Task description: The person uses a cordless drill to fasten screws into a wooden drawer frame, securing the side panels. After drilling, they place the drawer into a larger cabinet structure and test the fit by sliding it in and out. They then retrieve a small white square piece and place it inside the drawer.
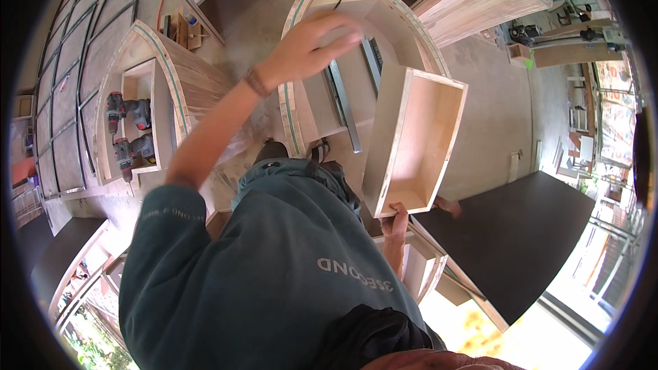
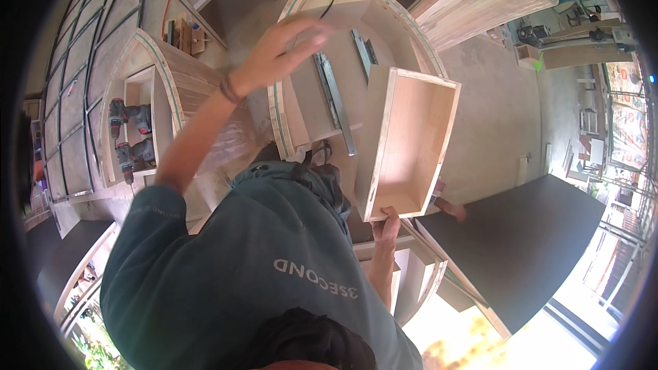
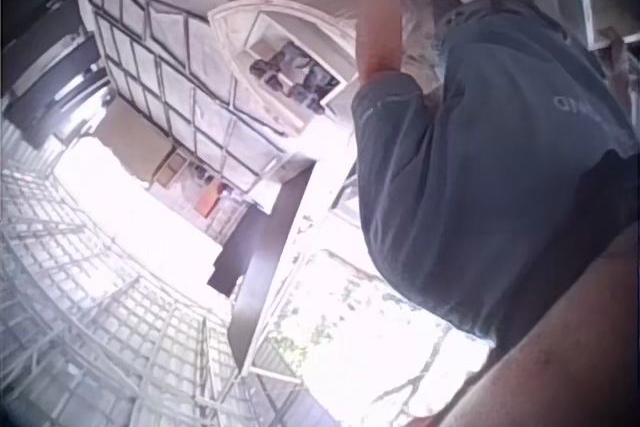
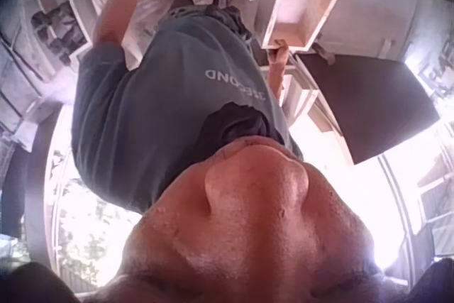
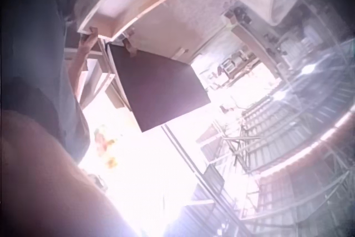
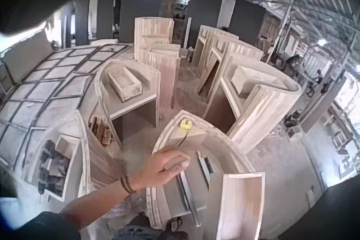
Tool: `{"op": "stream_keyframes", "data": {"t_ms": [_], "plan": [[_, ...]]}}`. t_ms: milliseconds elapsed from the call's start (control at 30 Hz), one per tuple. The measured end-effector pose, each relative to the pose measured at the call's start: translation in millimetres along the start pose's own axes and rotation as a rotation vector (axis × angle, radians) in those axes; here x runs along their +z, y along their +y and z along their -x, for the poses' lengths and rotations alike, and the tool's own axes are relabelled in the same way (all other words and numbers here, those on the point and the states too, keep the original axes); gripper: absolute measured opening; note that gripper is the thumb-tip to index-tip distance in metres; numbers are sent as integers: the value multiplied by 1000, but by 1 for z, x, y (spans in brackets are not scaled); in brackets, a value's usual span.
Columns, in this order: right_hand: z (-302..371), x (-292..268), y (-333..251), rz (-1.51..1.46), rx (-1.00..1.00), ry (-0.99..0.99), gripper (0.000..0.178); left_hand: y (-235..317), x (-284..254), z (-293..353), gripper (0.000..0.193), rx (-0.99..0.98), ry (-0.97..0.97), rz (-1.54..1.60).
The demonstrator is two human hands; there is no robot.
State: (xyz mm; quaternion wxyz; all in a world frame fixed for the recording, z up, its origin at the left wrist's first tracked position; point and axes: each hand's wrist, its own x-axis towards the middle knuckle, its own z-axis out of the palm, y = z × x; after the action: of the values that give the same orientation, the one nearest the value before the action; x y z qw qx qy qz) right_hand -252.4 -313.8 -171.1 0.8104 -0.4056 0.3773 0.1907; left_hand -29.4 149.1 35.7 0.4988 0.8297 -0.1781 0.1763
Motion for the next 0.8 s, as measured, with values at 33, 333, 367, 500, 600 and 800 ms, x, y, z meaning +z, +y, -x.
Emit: {"op": "stream_keyframes", "data": {"t_ms": [33, 333, 367, 500, 600, 800], "plan": [[2, -1, -2, 18, -14, 43, 43, -16, 3, 29, 36, -184, 48, -6], [-43, 8, -19, 179, 56, 19, 46, -96, 52, 263, 42, -889, 21, -183], [-55, 5, -19, 200, 83, -7, 46, -98, 55, 273, 43, -913, -2, -180], [-77, 25, -15, 242, 112, 2, 47, -100, 62, 276, 44, -907, 16, -163], [-87, 35, -10, 262, 112, 37, 47, -107, 64, 268, 44, -894, 31, -189], [-111, 22, -5, 293, 113, 31, 44, -116, 57, 244, 50, -822, 72, -166]]}}
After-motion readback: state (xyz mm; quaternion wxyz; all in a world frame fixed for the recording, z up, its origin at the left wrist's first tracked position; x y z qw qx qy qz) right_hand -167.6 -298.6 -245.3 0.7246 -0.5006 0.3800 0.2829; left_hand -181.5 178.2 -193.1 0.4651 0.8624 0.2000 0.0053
